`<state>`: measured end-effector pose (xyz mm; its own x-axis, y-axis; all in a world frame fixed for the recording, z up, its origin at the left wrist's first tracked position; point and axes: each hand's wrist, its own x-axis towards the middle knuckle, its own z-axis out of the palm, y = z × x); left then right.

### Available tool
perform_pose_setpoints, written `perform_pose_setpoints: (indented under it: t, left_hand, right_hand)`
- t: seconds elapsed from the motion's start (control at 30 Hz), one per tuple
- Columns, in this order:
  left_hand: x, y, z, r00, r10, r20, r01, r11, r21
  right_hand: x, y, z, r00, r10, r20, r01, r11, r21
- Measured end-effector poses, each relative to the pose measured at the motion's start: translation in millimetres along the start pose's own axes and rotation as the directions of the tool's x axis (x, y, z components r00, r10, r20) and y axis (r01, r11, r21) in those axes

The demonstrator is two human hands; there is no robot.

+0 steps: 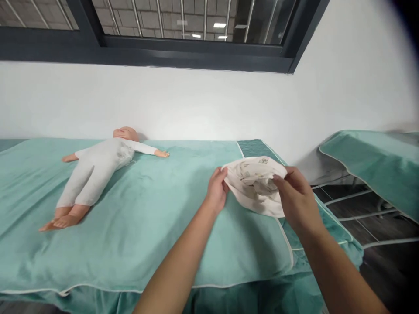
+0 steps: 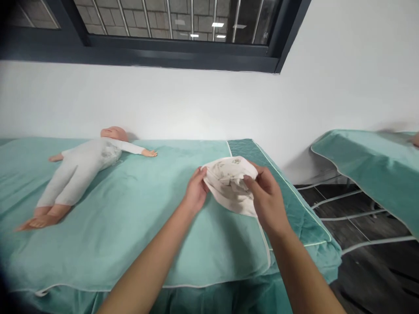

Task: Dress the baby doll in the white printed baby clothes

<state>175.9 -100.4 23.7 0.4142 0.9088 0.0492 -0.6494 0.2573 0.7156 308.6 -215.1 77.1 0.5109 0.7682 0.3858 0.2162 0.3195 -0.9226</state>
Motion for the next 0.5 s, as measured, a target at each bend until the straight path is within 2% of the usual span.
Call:
perform_pose_setpoints:
  t: [0.07, 0.13, 0.2, 0.3, 0.4, 0.5]
  left_hand:
    - [-10, 23, -9.6, 0.992, 0.094, -0.087, -0.097, 0.995, -0.025]
    - [-19, 41, -25.3, 0.976, 0.15, -0.16, -0.149, 0.989, 0.018]
    - [-26, 52, -46.7, 0.949, 0.177, -0.261, -0.153, 0.982, 0.111]
    - [-37, 56, -79.9, 0.885, 0.227, -0.407, -0.141, 0.963, 0.228]
    - [-47, 52, -98.7, 0.858, 0.286, -0.426, -0.173, 0.943, 0.284]
    - [-56, 48, -98.2, 0.861, 0.364, -0.356, -0.167, 0.862, 0.478]
  right_hand:
    - [-2, -24, 14, 0.999, -0.011, 0.033, 0.007, 0.989, 0.144]
    - [-5, -36, 32, 0.997, -0.015, 0.081, -0.006, 0.969, 0.248]
    - [-9, -37, 48, 0.992, -0.013, 0.125, -0.03, 0.94, 0.341]
    - [-15, -27, 65, 0.984, -0.004, 0.177, -0.076, 0.893, 0.444]
    - [-15, -16, 74, 0.983, 0.017, 0.181, -0.097, 0.892, 0.441]
    - [-19, -2, 89, 0.988, 0.05, 0.147, -0.101, 0.925, 0.366]
